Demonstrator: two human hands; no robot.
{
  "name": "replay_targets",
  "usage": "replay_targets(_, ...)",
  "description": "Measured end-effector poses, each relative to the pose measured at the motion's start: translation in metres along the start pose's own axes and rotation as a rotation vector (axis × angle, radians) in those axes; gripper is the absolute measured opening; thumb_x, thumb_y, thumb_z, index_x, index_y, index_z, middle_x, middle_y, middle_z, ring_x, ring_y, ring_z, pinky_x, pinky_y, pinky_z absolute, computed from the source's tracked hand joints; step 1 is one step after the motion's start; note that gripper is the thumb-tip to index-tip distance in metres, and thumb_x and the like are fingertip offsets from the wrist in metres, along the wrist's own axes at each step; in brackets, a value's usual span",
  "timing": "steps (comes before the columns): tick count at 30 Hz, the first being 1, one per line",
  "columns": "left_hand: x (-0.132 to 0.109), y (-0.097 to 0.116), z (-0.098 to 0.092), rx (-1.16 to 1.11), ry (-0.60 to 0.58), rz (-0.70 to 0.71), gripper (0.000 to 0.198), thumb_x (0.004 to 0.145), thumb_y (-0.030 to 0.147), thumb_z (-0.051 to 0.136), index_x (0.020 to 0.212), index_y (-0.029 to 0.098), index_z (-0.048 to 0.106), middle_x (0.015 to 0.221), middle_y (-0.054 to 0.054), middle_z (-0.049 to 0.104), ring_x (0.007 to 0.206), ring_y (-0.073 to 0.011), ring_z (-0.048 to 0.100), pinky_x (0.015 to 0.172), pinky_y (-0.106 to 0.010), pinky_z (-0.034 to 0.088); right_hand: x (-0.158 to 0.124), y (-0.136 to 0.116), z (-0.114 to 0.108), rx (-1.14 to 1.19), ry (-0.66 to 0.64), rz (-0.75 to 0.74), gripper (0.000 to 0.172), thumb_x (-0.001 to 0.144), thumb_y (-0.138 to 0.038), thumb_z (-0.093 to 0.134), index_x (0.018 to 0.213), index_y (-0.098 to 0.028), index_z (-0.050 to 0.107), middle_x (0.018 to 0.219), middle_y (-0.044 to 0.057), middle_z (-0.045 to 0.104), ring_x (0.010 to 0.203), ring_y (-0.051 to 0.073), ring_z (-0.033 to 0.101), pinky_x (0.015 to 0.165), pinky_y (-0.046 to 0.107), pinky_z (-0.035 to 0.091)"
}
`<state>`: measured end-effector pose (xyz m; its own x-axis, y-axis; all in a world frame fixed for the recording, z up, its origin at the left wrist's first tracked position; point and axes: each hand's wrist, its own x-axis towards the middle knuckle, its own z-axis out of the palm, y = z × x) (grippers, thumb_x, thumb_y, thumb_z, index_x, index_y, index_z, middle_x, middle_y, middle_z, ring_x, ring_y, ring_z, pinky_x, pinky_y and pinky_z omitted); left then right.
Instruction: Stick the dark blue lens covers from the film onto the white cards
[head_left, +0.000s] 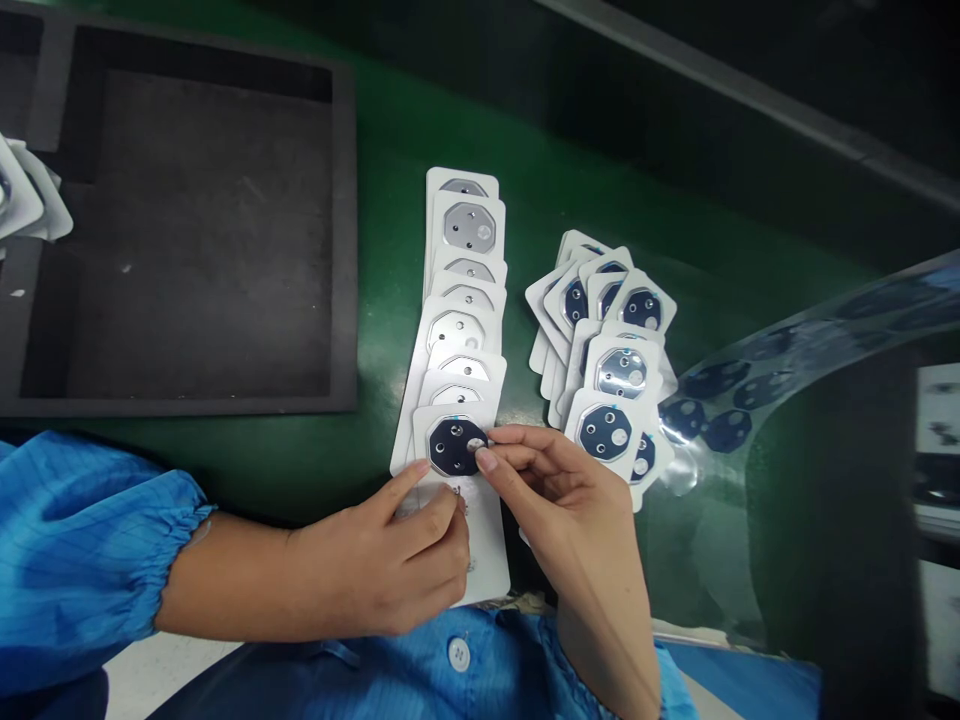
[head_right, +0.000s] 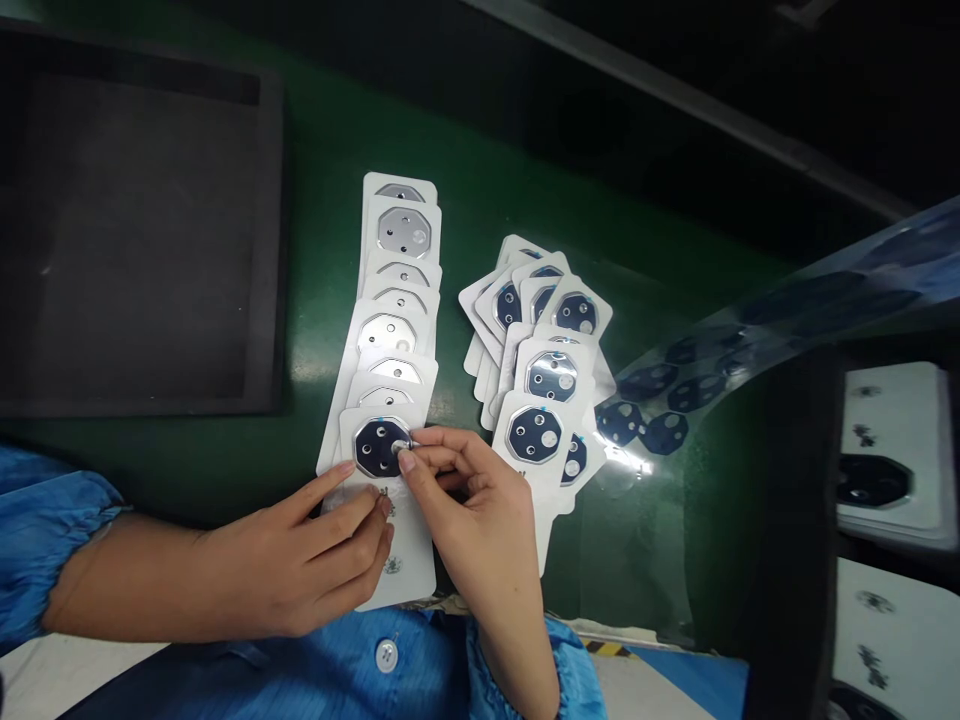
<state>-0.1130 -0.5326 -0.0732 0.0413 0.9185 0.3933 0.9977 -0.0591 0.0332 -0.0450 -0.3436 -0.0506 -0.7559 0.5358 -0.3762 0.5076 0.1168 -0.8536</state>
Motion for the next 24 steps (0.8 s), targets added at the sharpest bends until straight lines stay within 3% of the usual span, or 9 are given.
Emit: replay_targets(24,-0.0005,0.0000,0.0015,-0.006,-0.006,0.001,0.021,0.099,0.020,0.057,0.112,0.014,0.072,0.113,-0.010,0.070,0.112,-0.0285,0.064,0.105,-0.052,0.053,0.0002,-0.0010,-0.0011,-0.009,-0.010,-0.014,0.023,0.084,-0.037,0.080,0.101,-0.022,0.075,0.077,0.002,0.075,0.072,0.017,0.072,0.065,0.028,0.058)
